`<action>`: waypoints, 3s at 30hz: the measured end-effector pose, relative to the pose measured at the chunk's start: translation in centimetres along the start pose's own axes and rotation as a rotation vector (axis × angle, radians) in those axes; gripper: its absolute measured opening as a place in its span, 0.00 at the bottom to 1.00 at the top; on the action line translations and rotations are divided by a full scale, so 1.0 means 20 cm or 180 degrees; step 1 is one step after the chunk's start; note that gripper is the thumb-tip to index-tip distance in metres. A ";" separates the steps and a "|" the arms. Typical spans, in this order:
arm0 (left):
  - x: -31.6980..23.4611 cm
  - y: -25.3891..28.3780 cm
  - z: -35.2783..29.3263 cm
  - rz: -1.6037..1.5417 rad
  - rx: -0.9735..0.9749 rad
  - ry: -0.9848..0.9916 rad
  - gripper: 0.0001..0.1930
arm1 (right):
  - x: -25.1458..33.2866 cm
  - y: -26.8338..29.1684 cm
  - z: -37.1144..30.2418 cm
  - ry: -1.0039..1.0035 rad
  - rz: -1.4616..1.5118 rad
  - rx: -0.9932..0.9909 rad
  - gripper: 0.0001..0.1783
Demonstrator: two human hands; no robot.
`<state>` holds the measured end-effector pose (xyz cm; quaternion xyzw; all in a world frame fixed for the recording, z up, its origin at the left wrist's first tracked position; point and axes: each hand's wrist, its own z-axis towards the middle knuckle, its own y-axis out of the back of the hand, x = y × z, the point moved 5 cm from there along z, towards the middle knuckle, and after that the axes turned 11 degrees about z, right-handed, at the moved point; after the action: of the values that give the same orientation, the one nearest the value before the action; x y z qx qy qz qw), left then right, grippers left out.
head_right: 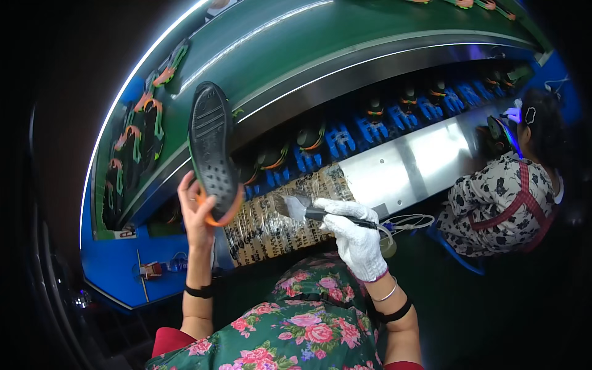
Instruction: Apply liquid adhesive or primer to the bottom of shoe soles using a manual brush.
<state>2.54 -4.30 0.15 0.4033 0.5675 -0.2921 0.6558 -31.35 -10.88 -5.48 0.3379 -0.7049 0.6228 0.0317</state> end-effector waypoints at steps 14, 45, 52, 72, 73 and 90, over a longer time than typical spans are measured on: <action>0.20 -0.40 -0.40 -0.2792 0.1747 0.1396 0.31 | -0.08 -0.58 -0.07 0.1245 -0.2449 0.0831 0.11; 0.36 -0.57 -0.46 -0.4435 0.2437 0.1126 0.49 | -0.18 -0.71 -0.13 0.2647 -0.3907 0.2518 0.22; 0.23 -0.62 -0.42 -0.4202 0.2248 0.1126 0.43 | -0.11 -0.62 -0.08 0.2529 -0.3865 0.2067 0.20; 0.45 -0.44 -0.31 -0.4458 0.1636 0.2026 0.63 | -0.21 -0.56 -0.02 0.2215 -0.3494 0.2285 0.17; 0.46 -0.44 -0.31 -0.4462 0.1640 0.2039 0.63 | -0.23 -0.55 -0.04 0.2123 -0.3616 0.2248 0.17; 0.30 -0.48 -0.21 -0.3835 0.2493 0.1607 0.70 | -0.27 -0.52 -0.13 0.1943 -0.3148 0.2331 0.13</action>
<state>-6.42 -5.12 -7.80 0.2815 0.6772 -0.6785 0.0423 -22.84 -6.20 1.44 0.4183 -0.1714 0.8006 0.3932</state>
